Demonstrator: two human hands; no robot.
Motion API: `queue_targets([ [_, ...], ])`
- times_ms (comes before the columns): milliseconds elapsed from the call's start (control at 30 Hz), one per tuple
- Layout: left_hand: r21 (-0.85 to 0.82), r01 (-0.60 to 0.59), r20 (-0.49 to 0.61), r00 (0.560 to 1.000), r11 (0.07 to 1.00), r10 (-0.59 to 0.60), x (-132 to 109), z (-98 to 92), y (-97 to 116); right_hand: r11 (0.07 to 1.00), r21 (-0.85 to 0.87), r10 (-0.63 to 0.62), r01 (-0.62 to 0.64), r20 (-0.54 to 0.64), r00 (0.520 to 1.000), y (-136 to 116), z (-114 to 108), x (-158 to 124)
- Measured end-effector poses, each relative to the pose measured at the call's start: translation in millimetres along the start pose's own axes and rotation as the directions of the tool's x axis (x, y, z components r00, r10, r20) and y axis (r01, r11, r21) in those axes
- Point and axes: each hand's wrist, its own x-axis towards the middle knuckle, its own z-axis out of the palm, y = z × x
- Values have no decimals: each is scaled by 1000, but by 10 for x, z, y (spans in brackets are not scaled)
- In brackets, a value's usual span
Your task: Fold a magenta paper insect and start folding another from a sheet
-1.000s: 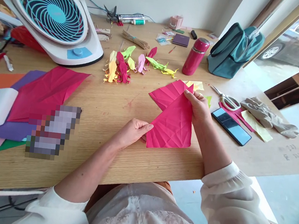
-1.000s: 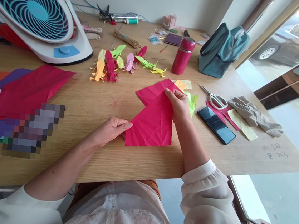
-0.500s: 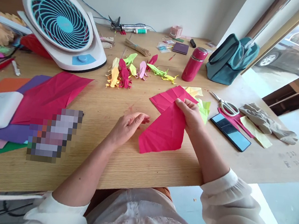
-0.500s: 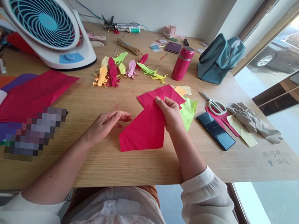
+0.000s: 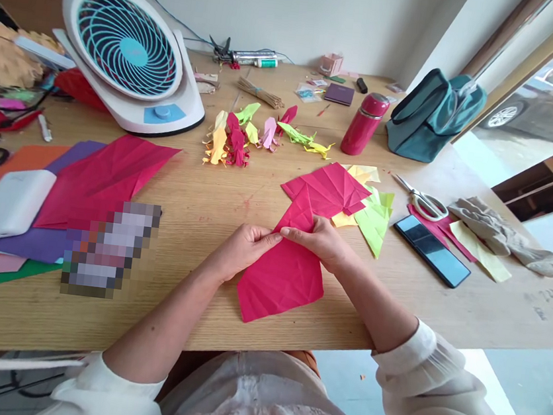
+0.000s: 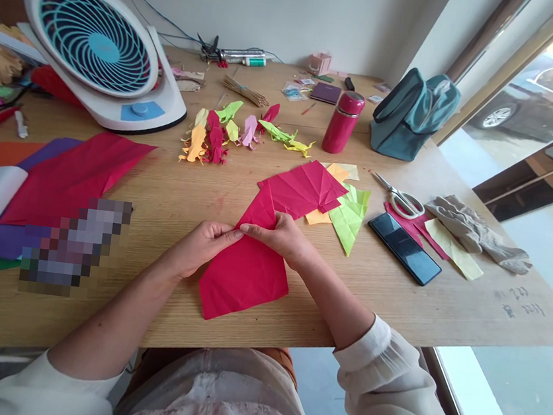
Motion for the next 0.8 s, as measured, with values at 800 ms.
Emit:
queue_targets([
  [800,-69,180,111,979,981,-172,13,-12,-65,1000,-12,-16,16,-59,998,18,-149,104],
])
